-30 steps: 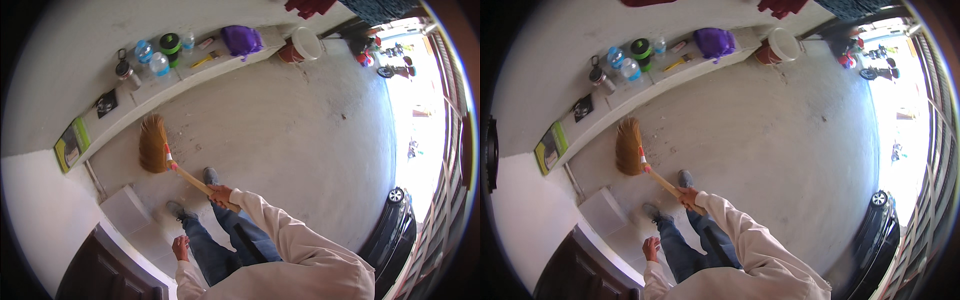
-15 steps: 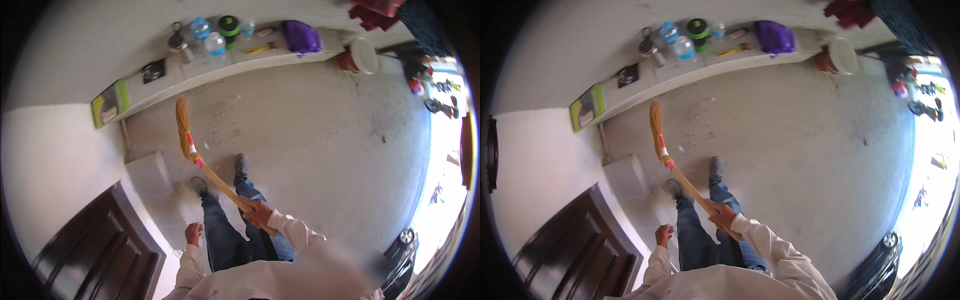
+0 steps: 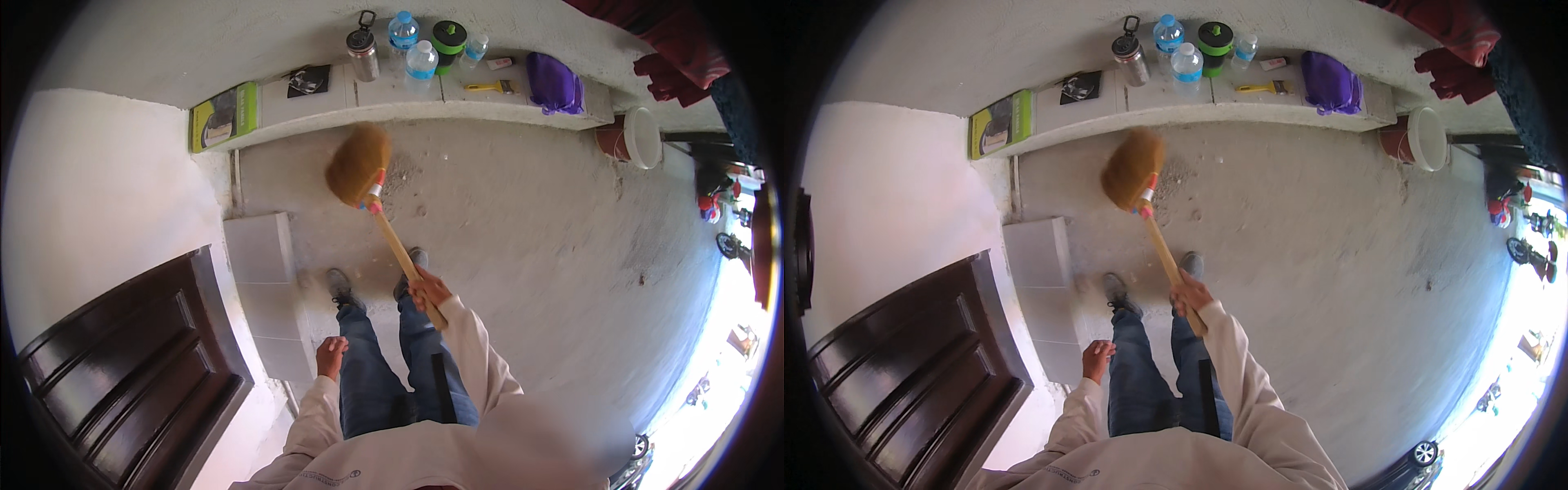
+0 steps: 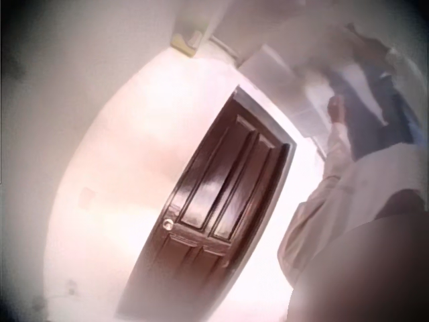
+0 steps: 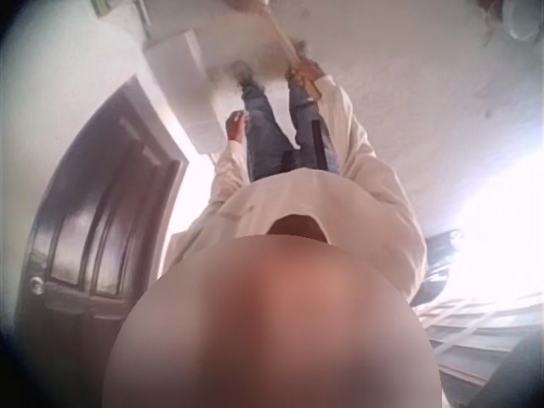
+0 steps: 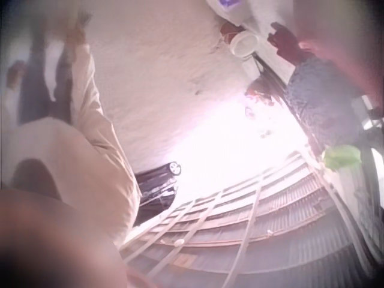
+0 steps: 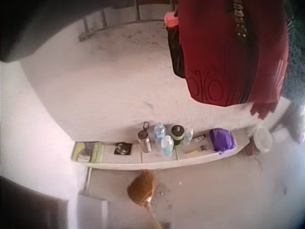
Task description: The person sweeps a concrete floor with a broom, moving debris toward a central pile. They briefly move a box on a ledge to sweep underneath it, then use a dustpan to collect the swept debris.
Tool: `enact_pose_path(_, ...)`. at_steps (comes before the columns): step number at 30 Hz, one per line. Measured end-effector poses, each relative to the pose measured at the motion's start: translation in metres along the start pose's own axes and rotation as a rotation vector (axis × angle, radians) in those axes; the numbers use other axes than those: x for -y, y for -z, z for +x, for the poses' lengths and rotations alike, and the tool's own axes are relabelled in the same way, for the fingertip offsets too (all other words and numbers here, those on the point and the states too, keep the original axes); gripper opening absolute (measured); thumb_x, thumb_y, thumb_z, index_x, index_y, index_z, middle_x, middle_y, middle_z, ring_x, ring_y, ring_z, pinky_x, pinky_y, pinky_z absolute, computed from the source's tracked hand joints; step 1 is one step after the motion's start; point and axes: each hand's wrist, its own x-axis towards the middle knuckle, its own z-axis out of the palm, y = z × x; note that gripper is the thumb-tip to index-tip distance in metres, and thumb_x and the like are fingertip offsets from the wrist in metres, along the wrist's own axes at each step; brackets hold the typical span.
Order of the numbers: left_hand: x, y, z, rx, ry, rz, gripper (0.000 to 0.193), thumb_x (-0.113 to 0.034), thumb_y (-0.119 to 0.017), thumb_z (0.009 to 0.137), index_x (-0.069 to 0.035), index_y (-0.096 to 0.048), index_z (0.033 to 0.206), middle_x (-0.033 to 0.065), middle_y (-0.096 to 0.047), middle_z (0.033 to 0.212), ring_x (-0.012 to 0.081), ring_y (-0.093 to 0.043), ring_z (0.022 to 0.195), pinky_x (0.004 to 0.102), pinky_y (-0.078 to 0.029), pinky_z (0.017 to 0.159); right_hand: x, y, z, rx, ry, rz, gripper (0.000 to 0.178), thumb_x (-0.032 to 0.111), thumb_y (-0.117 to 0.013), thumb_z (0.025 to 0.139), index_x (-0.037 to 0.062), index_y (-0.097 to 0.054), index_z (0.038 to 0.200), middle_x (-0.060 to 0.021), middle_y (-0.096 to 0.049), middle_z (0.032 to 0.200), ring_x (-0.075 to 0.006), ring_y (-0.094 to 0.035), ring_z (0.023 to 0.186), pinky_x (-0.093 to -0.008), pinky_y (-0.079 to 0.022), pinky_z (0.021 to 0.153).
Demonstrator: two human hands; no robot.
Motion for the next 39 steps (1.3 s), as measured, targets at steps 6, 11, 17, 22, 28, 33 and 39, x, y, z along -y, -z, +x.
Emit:
enact_pose_path(6, 0.025, 0.015, 0.0, 0.01, 0.067, 0.062, 0.026, -0.028, -0.055, 0.084, -0.005, -0.059, 0.096, 0.0051, -0.066, 0.09, 0.0156, -0.064, 0.083, 0.0306, -0.046, 0.065, -0.04, -0.001, -0.092, -0.171, -0.016, -0.118, 0.066, 0.004, -0.051, 0.081, 0.014, -0.026, 0.141, -0.0044, -0.047, 0.067, -0.0123, -0.045, 0.046, -0.0283, -0.041, 0.04)
enact_pose_path(11, 0.051, 0.026, -0.017, -0.07, 0.116, 0.019, 0.028, -0.028, -0.057, 0.083, -0.002, -0.061, 0.092, 0.0064, -0.067, 0.084, 0.0156, -0.065, 0.077, 0.0283, -0.047, 0.06, -0.044, -0.026, -0.147, -0.104, -0.057, -0.263, 0.071, 0.003, -0.052, 0.081, 0.0147, -0.021, 0.143, -0.0044, -0.047, 0.063, -0.012, -0.046, 0.045, -0.0282, -0.042, 0.039)
enact_pose_path(17, 0.072, 0.028, -0.031, -0.065, 0.219, -0.021, 0.03, -0.03, -0.057, 0.084, -0.003, -0.06, 0.096, 0.0061, -0.066, 0.09, 0.0165, -0.064, 0.083, 0.0313, -0.047, 0.068, -0.009, -0.063, -0.117, 0.071, -0.05, -0.614, 0.07, 0.005, -0.054, 0.083, 0.0185, -0.022, 0.143, -0.0021, -0.047, 0.059, -0.0109, -0.046, 0.043, -0.0276, -0.042, 0.038)
enact_pose_path(22, 0.07, 0.03, -0.03, -0.046, 0.23, -0.05, 0.029, -0.032, -0.056, 0.084, -0.005, -0.06, 0.095, 0.0052, -0.066, 0.09, 0.0156, -0.063, 0.082, 0.0311, -0.046, 0.068, 0.027, -0.104, 0.013, 0.26, 0.05, -0.718, 0.067, 0.002, -0.053, 0.08, 0.0173, -0.029, 0.141, -0.004, -0.051, 0.06, -0.0128, -0.049, 0.043, -0.0286, -0.042, 0.037)
enact_pose_path(28, 0.057, 0.047, -0.026, -0.129, 0.186, -0.08, 0.028, -0.033, -0.056, 0.084, -0.007, -0.06, 0.093, 0.0041, -0.066, 0.09, 0.0147, -0.062, 0.082, 0.0303, -0.046, 0.068, 0.034, -0.103, 0.105, 0.162, -0.074, -0.231, 0.058, 0.008, -0.056, 0.081, 0.0167, -0.037, 0.136, -0.0045, -0.051, 0.065, -0.0132, -0.048, 0.049, -0.0299, -0.042, 0.041)
enact_pose_path(33, 0.065, 0.054, -0.024, -0.107, 0.237, -0.148, 0.028, -0.033, -0.056, 0.084, -0.007, -0.06, 0.093, 0.0036, -0.066, 0.09, 0.0141, -0.062, 0.083, 0.0291, -0.045, 0.068, -0.011, -0.033, 0.027, -0.002, -0.113, -0.055, 0.062, 0.012, -0.052, 0.085, 0.0186, -0.027, 0.141, -0.004, -0.048, 0.072, -0.0116, -0.043, 0.046, -0.0262, -0.038, 0.04)
enact_pose_path(39, 0.097, 0.059, -0.021, -0.041, 0.24, -0.137, 0.03, -0.032, -0.056, 0.083, -0.005, -0.061, 0.094, 0.0053, -0.066, 0.088, 0.0149, -0.063, 0.082, 0.0289, -0.046, 0.067, -0.056, -0.038, -0.083, -0.284, -0.099, -0.359, 0.065, 0.006, -0.051, 0.081, 0.0161, -0.027, 0.141, -0.004, -0.047, 0.061, -0.0116, -0.045, 0.044, -0.0275, -0.04, 0.038)
